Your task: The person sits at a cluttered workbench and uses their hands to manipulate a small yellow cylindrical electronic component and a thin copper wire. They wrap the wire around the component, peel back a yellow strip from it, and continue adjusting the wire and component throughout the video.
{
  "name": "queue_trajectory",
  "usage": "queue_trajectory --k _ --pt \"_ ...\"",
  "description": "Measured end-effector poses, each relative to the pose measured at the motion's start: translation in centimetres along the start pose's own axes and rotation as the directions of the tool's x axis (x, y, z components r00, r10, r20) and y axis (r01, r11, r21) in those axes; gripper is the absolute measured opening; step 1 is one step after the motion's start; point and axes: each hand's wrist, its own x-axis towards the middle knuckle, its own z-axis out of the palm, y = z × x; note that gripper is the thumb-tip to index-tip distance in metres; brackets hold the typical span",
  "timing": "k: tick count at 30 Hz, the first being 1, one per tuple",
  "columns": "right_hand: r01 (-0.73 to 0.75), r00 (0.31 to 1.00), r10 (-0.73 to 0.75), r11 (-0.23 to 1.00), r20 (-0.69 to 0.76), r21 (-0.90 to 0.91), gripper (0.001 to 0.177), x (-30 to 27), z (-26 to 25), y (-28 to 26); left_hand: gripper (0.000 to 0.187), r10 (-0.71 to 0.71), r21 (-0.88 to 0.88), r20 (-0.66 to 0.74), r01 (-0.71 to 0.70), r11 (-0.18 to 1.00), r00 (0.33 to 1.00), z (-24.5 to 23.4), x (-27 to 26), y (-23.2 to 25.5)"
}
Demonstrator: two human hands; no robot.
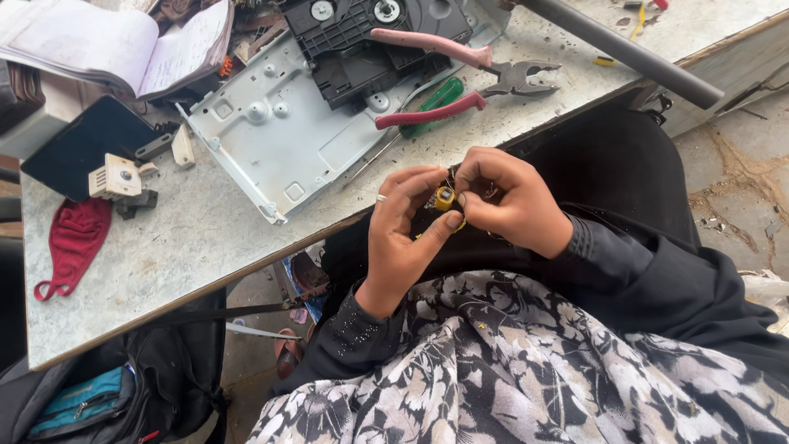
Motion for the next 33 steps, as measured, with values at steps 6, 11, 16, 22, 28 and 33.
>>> queue_trajectory --k 6,11,16,22,28,33 --pt "0.059 0.998 -0.056 0.989 0.023 -0.134 0.012 -0.2 0.2 -1.5 0.035 -0.255 -0.151 0.038 0.258 0.954 0.966 -0.4 -0.3 -1.0" --pt "0.153 0.987 -0.162 0.959 -0.017 -0.238 0.015 -0.1 0.6 -1.3 0.044 -0.089 0.043 -0.063 0.092 0.995 0.994 0.2 -0.6 -1.1" --pt "0.147 0.984 -0.17 0.943 -0.054 -0.297 0.016 0.0 0.9 -0.5 0.047 0.126 0.303 -0.083 -0.095 0.948 0.989 0.6 -0.9 -1.7" --pt "0.157 0.959 -0.237 0.9 -0.154 -0.407 0.013 1.3 0.1 0.0 0.033 -0.088 -0.028 -0.083 0.085 0.996 0.993 1.7 -1.4 -2.6" --pt "0.151 0.983 -0.168 0.969 -0.07 -0.197 0.01 0.1 -1.4 -0.9 0.049 -0.305 -0.547 0.102 0.31 0.778 0.947 -0.7 -1.6 -1.7" --pt "-0.065 0.975 0.119 0.962 -0.19 0.267 0.014 0.2 -3.5 -1.3 0.054 -0.305 -0.734 0.324 0.441 0.516 0.896 -1.1 -1.2 -1.6"
